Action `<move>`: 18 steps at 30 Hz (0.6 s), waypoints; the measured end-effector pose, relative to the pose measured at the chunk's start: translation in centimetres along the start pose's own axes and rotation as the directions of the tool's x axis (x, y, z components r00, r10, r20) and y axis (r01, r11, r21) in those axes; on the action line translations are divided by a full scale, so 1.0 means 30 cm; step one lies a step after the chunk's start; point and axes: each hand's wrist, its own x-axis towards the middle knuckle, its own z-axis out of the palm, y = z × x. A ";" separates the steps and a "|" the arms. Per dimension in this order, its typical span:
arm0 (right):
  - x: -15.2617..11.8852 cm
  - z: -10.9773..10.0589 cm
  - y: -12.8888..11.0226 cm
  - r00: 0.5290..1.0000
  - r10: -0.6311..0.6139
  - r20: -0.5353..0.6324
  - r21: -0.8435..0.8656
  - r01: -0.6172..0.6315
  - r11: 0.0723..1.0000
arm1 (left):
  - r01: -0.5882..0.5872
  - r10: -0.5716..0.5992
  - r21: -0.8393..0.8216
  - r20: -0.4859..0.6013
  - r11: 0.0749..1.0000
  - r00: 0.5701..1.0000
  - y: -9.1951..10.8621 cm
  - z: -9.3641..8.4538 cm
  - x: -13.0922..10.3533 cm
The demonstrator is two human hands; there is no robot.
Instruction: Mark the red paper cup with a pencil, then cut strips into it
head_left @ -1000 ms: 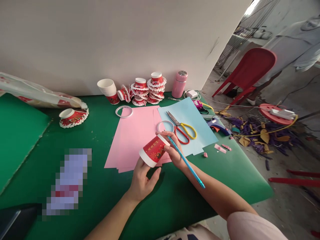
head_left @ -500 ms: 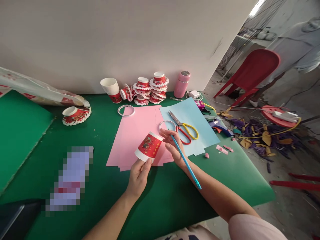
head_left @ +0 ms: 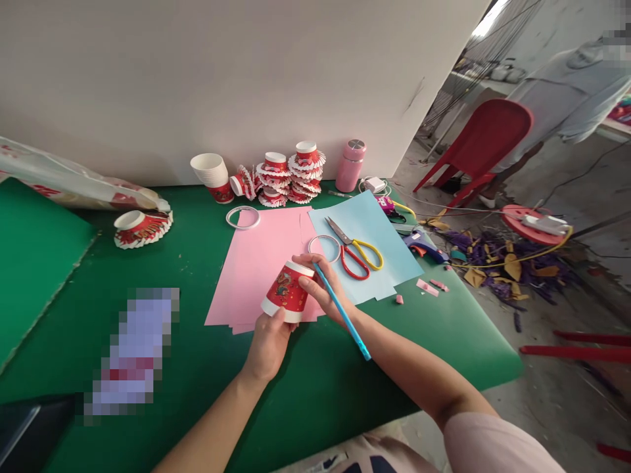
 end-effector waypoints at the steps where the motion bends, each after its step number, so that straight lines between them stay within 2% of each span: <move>1: 0.002 0.001 0.000 1.000 -0.003 0.025 -0.027 0.004 1.000 | 0.041 -0.043 -0.073 -0.026 0.996 0.999 0.003 0.002 0.007; 4: 0.013 -0.003 0.008 0.998 -0.044 0.050 -0.128 0.050 0.990 | 0.083 -0.102 -0.211 -0.082 0.974 0.991 0.015 0.002 0.026; 8: 0.028 -0.032 0.022 0.978 -0.184 -0.100 -0.208 0.160 0.965 | 0.060 -0.088 -0.270 -0.092 0.961 0.992 0.022 -0.004 0.044; 10: 0.028 -0.050 0.016 0.963 -0.240 -0.121 -0.319 0.191 0.928 | 0.047 -0.073 -0.281 -0.083 0.958 0.994 0.023 -0.006 0.050; 13: 0.021 -0.064 -0.015 0.960 -0.278 -0.030 -0.595 0.207 0.777 | 0.034 -0.056 -0.279 -0.070 0.960 0.996 0.025 -0.005 0.055; 15: 0.015 -0.052 -0.046 0.958 -0.283 0.054 -0.693 0.240 0.680 | 0.028 -0.046 -0.247 -0.067 0.969 0.997 0.023 -0.004 0.057; 18: 0.007 -0.005 -0.081 0.944 -0.234 0.232 -0.833 0.317 0.454 | -0.002 -0.010 -0.163 -0.075 0.987 0.997 0.015 -0.002 0.056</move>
